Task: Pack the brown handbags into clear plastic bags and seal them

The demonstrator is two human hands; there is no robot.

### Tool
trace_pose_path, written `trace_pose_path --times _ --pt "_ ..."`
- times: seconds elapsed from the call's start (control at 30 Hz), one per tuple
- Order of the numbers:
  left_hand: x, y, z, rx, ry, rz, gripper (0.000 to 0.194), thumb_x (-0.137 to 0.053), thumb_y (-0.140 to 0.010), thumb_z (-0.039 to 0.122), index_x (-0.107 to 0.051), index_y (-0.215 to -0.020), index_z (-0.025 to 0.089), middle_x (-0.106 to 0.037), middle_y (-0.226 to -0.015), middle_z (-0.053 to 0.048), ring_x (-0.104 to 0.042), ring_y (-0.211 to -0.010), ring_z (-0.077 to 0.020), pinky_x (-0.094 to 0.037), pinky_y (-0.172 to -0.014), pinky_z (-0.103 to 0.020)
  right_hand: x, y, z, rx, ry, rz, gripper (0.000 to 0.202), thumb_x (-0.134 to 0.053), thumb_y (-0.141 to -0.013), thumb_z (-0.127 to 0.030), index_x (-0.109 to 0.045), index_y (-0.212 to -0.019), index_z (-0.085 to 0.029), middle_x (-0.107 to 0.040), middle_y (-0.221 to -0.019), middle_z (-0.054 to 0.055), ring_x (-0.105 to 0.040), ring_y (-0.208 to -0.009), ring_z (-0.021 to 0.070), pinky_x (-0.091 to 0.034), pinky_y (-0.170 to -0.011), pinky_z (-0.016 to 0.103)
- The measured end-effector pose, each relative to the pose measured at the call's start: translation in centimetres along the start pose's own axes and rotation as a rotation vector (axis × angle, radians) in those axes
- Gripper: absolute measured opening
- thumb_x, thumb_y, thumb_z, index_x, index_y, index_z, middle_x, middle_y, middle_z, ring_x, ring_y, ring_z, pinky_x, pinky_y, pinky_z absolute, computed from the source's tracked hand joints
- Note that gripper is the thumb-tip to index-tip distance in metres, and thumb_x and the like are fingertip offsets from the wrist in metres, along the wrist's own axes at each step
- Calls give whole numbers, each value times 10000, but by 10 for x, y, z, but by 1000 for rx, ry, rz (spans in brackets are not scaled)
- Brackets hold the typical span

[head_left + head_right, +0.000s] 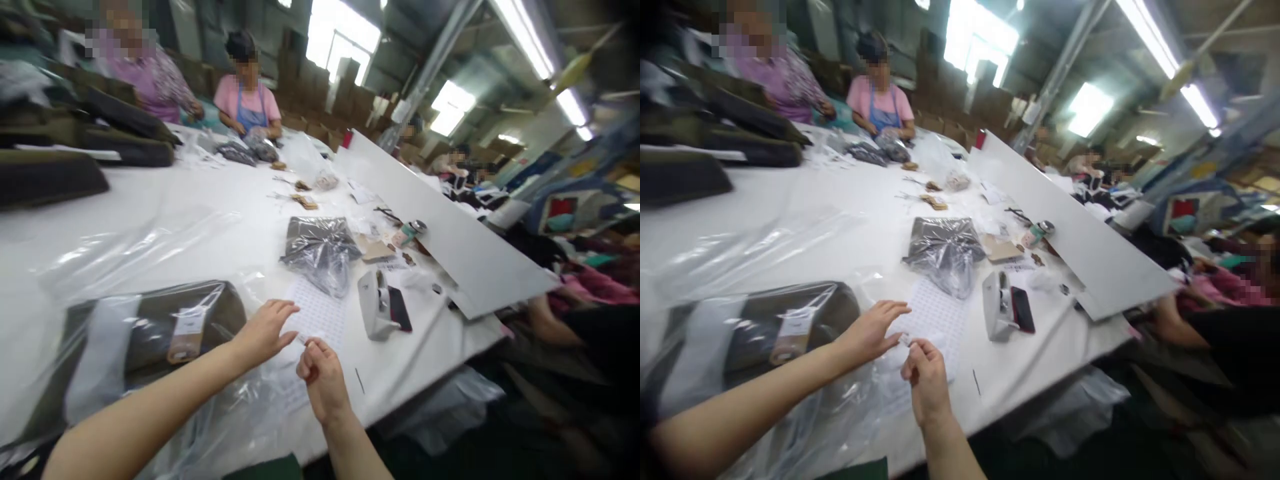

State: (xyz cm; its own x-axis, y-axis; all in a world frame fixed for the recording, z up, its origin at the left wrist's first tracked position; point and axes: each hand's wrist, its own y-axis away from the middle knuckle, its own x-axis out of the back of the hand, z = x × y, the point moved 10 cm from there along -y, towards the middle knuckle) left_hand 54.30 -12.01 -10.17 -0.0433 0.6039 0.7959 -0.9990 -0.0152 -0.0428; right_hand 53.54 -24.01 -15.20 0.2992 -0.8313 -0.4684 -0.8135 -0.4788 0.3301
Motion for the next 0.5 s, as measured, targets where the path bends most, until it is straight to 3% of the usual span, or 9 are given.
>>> trace_pose_path --times 0.1,0.2,0.3,0.37,0.43,0.5 --pt "70 81 1 -164 -121 278 214 -475 -871 224 -594 -1048 212 -610 -1126 -51 -489 -1110 -191 -369 -1006 -351 -79 -11 11 -188 -61 -273 318 -688 -676 -419 -560 -853 -189 -293 -451 -119 -201 -364 35 -164 -401 203" --pt "111 165 -20 -139 -243 487 202 -463 -874 162 -604 -1010 211 -647 -1036 -46 -538 -1033 -176 -431 -945 -328 -167 -11 32 -334 19 -543 373 -667 -689 -454 -550 -927 -191 -287 -408 -136 -145 -319 30 -112 -365 203" --pt "136 233 -65 54 -347 641 212 -487 -868 192 -611 -1036 227 -661 -1020 -30 -554 -1019 -181 -444 -931 -327 -251 0 66 -476 131 -775 373 -676 -671 -394 -531 -950 -192 -306 -392 -143 -135 -309 28 -84 -353 195" --pt "146 262 -98 186 -395 698 230 -494 -868 250 -616 -1063 239 -664 -1047 -24 -553 -1039 -197 -447 -930 -342 -294 7 93 -570 232 -870 315 -647 -690 -330 -522 -949 -201 -298 -390 -144 -129 -313 30 -74 -359 189" --pt "151 279 -126 269 -421 729 254 -484 -872 293 -615 -1083 239 -661 -1081 -25 -545 -1066 -214 -449 -926 -359 -321 5 120 -636 363 -886 218 -588 -736 -290 -520 -927 -209 -278 -393 -139 -130 -318 35 -65 -368 189" --pt "154 285 -147 311 -426 739 268 -463 -883 302 -610 -1097 236 -652 -1113 -26 -533 -1092 -221 -448 -925 -372 -335 -4 143 -661 499 -837 95 -537 -774 -271 -513 -834 -201 -273 -393 -127 -142 -317 39 -58 -371 194"
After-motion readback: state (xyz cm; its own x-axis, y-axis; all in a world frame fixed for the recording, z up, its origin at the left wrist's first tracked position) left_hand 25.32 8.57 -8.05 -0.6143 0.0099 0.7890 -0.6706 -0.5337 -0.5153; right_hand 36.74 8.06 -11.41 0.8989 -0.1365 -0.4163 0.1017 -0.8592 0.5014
